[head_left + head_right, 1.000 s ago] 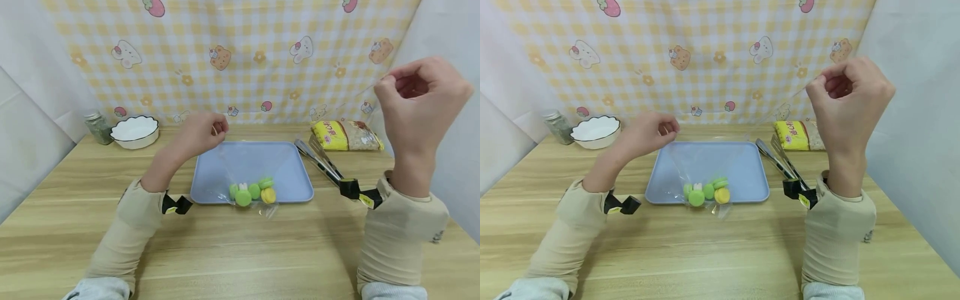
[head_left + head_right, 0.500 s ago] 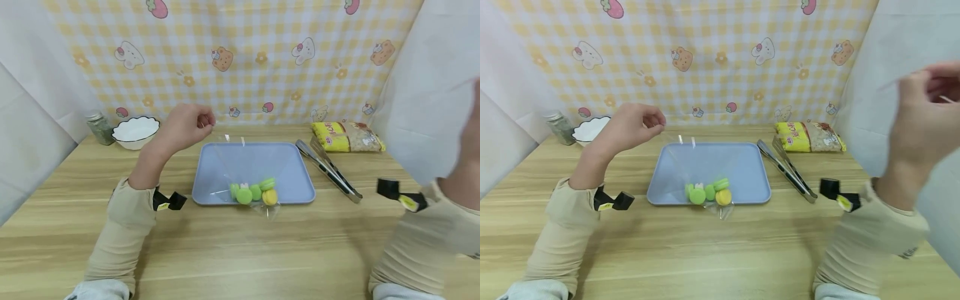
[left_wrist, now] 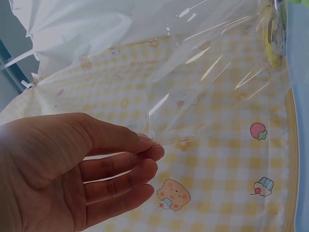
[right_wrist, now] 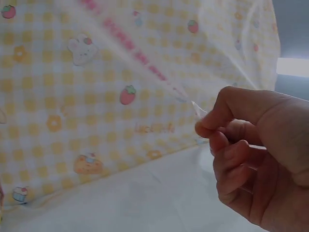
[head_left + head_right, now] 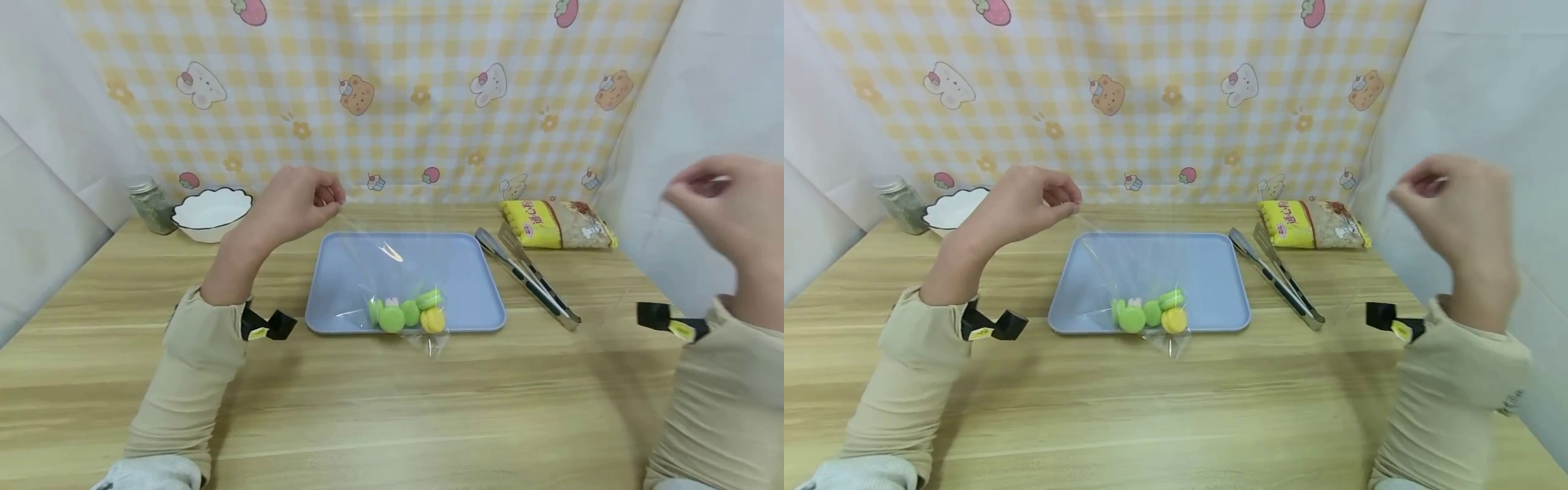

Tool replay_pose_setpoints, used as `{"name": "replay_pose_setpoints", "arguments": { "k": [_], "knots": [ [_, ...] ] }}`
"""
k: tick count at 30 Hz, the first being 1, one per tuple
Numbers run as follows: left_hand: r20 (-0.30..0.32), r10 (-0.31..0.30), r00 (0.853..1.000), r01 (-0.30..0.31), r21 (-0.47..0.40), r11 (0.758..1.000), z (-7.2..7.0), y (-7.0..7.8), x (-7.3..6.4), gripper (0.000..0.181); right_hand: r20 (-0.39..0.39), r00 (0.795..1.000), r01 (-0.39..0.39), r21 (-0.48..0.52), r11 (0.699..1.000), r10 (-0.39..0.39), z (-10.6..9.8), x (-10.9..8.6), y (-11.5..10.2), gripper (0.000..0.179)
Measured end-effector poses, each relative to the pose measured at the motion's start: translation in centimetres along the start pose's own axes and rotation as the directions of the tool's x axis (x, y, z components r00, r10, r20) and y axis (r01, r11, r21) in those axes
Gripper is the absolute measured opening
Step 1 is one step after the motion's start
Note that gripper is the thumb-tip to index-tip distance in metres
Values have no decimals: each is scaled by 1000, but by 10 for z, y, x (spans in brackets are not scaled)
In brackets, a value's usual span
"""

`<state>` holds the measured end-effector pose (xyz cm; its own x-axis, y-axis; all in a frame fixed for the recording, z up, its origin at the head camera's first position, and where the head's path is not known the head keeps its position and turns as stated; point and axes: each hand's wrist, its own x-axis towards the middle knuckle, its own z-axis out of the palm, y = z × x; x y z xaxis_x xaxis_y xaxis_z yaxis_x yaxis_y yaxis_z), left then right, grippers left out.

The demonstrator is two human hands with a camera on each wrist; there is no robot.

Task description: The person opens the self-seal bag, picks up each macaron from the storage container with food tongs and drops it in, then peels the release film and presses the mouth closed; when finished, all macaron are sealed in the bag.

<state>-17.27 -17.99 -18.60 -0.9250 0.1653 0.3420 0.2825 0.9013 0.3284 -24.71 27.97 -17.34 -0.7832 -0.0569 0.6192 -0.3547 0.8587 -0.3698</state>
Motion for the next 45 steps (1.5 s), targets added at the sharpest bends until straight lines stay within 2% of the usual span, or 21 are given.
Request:
{"name": "replay_pose_setpoints", "arguments": {
  "k": [1, 2, 5, 8, 10, 15, 17, 21, 25, 27, 30, 33, 38, 41, 43, 45],
  "knots": [
    [-1, -2, 1000, 2, 0, 1000, 0, 0, 0, 8, 88, 994, 59, -4, 998, -58, 7, 2, -3, 13],
    [-3, -3, 1000, 3, -3, 1000, -1, 0, -1, 8, 175, 979, 102, 3, 995, -101, 15, 4, -7, 11],
    [-12, -2, 1000, 2, -12, 1000, -2, -1, -2, 7, 356, 909, 223, 19, 975, -215, 50, 8, -19, 11],
    [-17, 2, 1000, -3, -19, 1000, -2, -1, -3, 7, 451, 847, 293, 47, 955, -282, 88, 9, -30, 11],
    [-18, 3, 1000, -4, -19, 1000, -2, -2, -3, 6, 486, 818, 330, 44, 943, -309, 110, 8, -33, 14],
    [-16, 4, 1000, -4, -6, 1000, -2, -1, -2, 7, 591, 772, 250, 52, 967, -231, 141, 1, -30, 18],
    [-13, 5, 1000, -6, -4, 1000, -2, 0, -1, 7, 638, 748, 198, 51, 979, -185, 149, -2, -28, 19],
    [-10, 5, 1000, -5, -4, 1000, -2, 0, 0, 8, 685, 714, 125, 77, 989, -144, 160, -6, -26, 18],
    [-17, 3, 1000, -3, 6, 1000, -2, 1, 0, 7, 680, 723, 22, 155, 988, -122, 165, -9, -27, 17],
    [-21, 5, 1000, -4, 8, 1000, -2, 1, 0, 7, 685, 719, -18, 188, 982, -118, 165, -9, -29, 16],
    [-24, 11, 1000, -11, 0, 1000, -2, 1, 1, 7, 700, 701, -22, 213, 977, -137, 162, -9, -31, 17],
    [-18, 9, 1000, -9, -13, 1000, -1, 1, 2, 7, 701, 695, -17, 236, 972, -159, 155, -8, -33, 20],
    [-12, 1, 1000, -1, -34, 999, -1, 1, 2, 6, 665, 720, 8, 278, 961, -199, 143, -3, -36, 22],
    [-7, -4, 1000, 3, -54, 999, -1, 0, 2, 5, 614, 754, 55, 297, 953, -234, 137, -3, -39, 20],
    [-2, -7, 1000, 7, -71, 997, 0, 0, 1, 5, 589, 769, 58, 325, 944, -249, 134, -5, -46, 23],
    [2, -7, 1000, 8, -92, 996, 0, 0, 1, 4, 590, 757, 34, 396, 918, -282, 133, -8, -55, 29]
  ]
}}
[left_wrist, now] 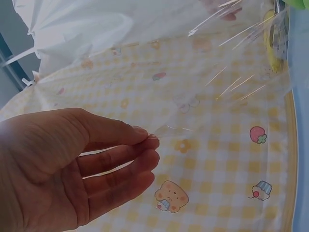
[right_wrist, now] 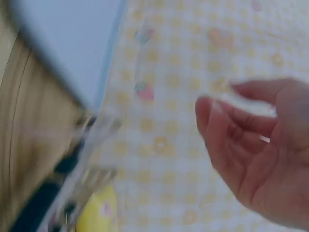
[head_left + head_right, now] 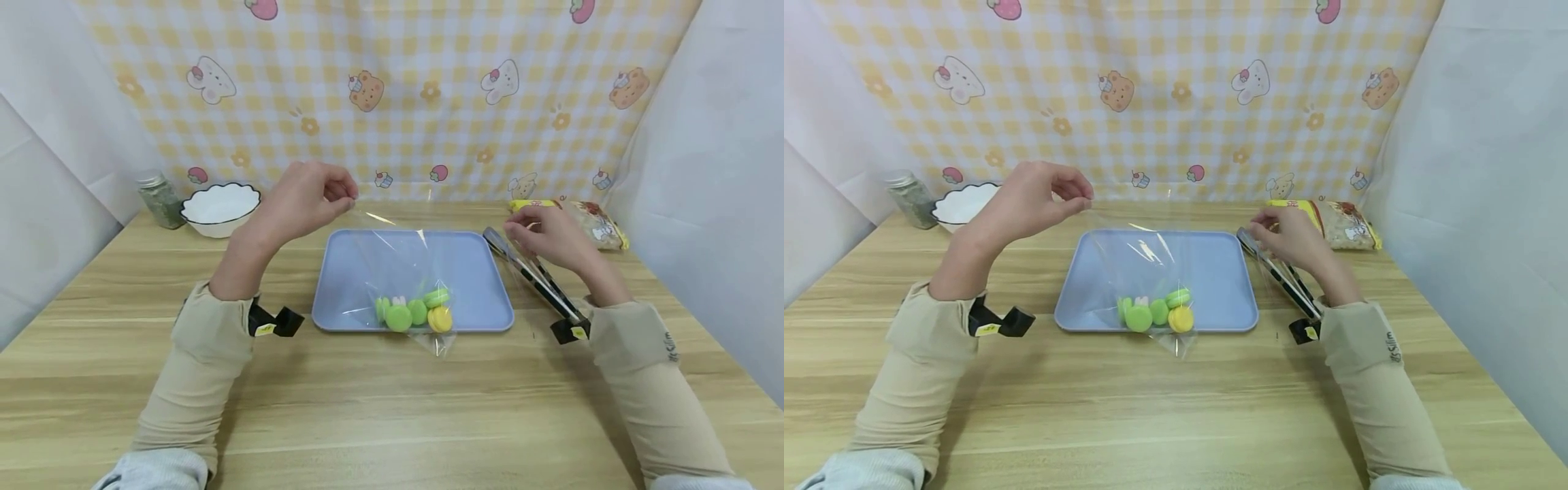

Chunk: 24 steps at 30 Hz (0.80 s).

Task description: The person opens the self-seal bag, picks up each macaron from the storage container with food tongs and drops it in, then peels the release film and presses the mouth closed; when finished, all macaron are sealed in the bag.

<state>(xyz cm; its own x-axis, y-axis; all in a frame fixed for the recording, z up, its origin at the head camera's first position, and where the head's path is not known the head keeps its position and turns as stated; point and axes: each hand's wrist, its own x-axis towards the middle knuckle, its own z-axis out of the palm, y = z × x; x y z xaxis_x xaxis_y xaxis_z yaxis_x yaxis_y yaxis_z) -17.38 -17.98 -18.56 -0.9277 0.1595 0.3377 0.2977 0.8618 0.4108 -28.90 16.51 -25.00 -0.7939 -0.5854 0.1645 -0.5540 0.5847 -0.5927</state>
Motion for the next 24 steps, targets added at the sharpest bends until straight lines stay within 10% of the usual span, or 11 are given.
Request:
{"name": "replay_pose_setpoints", "arguments": {
  "k": [9, 16, 24],
  "knots": [
    [-7, 48, 999, -48, -53, 997, 1, 2, 0, 4, 110, 987, 69, 358, 931, -116, 41, 4, -39, 45],
    [-19, 101, 995, -103, -73, 992, 4, 3, 1, 4, -111, 986, 145, 201, 969, -125, 62, 0, -51, 28],
    [-22, 126, 992, -128, -91, 988, 4, 6, -1, 3, -184, 958, 240, 89, 967, -220, 70, 1, -49, 11]
  ]
}}
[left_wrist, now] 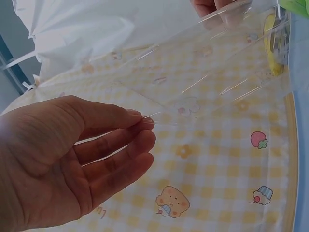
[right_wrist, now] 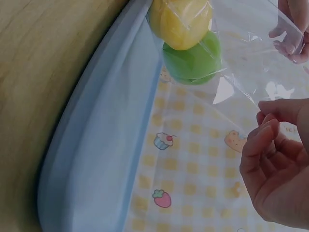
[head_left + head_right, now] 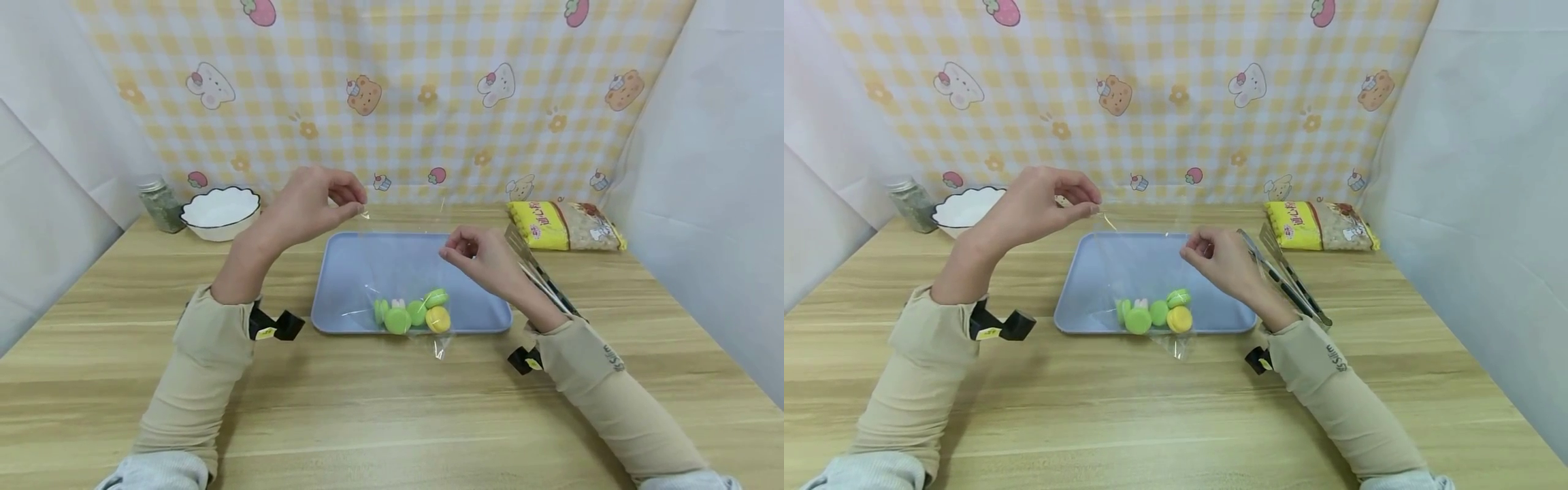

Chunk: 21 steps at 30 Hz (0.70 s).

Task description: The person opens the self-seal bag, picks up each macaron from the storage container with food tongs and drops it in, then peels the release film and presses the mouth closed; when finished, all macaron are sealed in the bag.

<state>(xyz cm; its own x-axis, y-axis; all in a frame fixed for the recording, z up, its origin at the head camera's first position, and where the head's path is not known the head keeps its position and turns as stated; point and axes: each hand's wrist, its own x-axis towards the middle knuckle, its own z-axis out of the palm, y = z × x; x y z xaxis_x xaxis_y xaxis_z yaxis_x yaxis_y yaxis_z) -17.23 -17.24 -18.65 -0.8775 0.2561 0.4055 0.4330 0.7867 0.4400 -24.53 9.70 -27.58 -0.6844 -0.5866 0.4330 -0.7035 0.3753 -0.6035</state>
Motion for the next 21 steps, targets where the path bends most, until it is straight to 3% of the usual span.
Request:
{"name": "replay_pose_setpoints", "arguments": {
  "k": [3, 6, 11, 14, 18, 21],
  "knots": [
    [21, -4, 1000, 5, -25, 1000, -2, -1, -1, 4, 44, 999, -10, 0, 1000, 10, -5, -1, 0, 10],
    [114, -58, 992, 68, -84, 994, -3, -4, -2, 13, 115, 992, -52, 19, 998, 49, -12, -2, -1, 11],
    [309, -152, 939, 191, -100, 976, -2, -14, 0, 42, 221, 972, -90, 40, 995, 79, -23, -4, -3, 12],
    [381, -124, 916, 174, -100, 980, -1, -20, 1, 47, 245, 968, -69, 31, 997, 59, -26, -4, -5, 14],
    [450, -73, 890, 160, -159, 974, -2, -26, 0, 38, 247, 969, -28, 11, 1000, 25, -27, -3, -6, 16],
    [461, -43, 886, 149, -196, 969, -2, -28, 0, 37, 246, 969, -14, -9, 1000, 15, -27, -2, -6, 18]
  ]
}}
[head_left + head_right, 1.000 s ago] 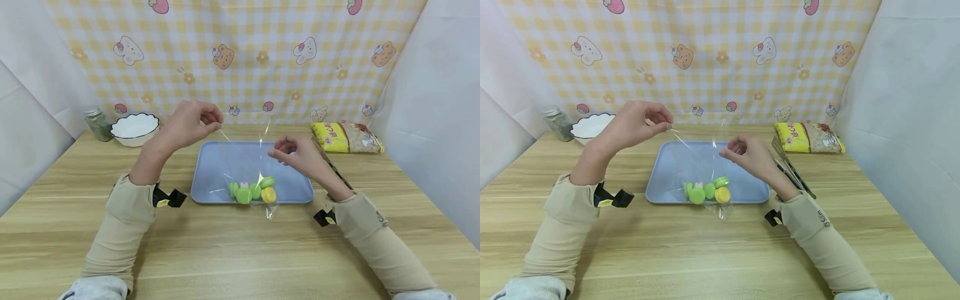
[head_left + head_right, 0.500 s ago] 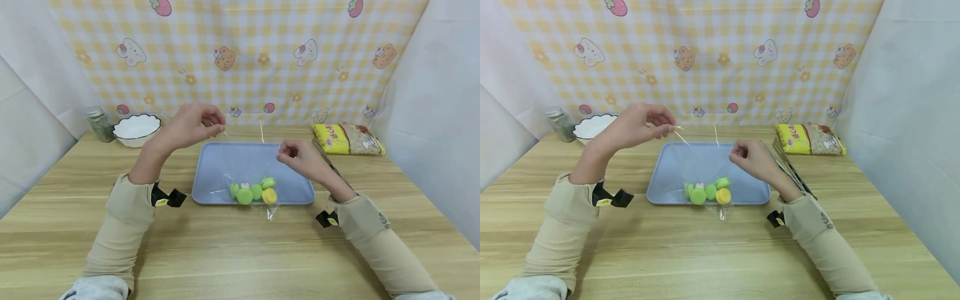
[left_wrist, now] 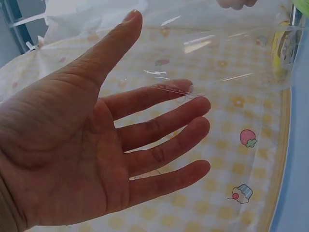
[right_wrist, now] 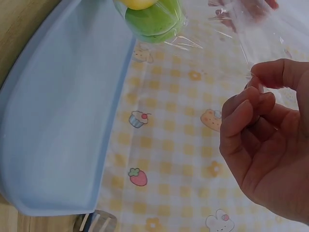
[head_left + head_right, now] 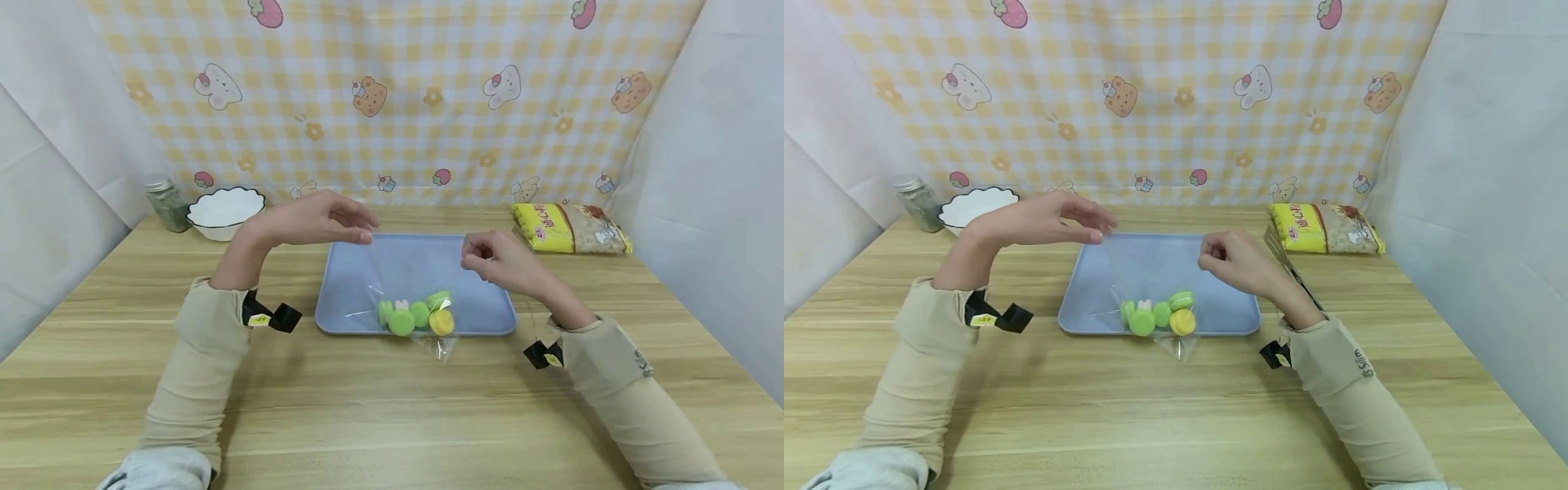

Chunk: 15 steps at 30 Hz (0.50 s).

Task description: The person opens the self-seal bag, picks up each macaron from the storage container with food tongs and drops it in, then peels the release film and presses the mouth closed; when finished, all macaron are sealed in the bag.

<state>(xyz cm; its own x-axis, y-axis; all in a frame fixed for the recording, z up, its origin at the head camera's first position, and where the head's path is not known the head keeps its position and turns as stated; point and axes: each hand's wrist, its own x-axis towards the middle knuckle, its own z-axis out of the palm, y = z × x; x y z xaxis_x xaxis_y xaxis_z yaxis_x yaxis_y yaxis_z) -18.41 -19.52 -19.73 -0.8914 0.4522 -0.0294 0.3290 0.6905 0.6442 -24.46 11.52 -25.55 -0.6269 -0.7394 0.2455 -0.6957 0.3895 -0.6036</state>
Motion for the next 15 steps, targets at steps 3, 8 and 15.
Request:
{"name": "replay_pose_setpoints", "arguments": {
  "k": [3, 8, 15],
  "knots": [
    [-9, 50, 999, -50, -5, 999, 2, -1, 2, 38, 6, 1000, 5, -15, 1000, -5, 0, 1, 0, 22],
    [-51, 100, 994, -100, 9, 995, 2, 0, 3, 22, 14, 1000, 7, -30, 1000, -7, -1, 1, -1, 28],
    [48, 84, 995, -83, -17, 996, 2, -3, 1, 24, 21, 1000, -9, -53, 999, 10, -1, 1, -1, 30]
  ]
}}
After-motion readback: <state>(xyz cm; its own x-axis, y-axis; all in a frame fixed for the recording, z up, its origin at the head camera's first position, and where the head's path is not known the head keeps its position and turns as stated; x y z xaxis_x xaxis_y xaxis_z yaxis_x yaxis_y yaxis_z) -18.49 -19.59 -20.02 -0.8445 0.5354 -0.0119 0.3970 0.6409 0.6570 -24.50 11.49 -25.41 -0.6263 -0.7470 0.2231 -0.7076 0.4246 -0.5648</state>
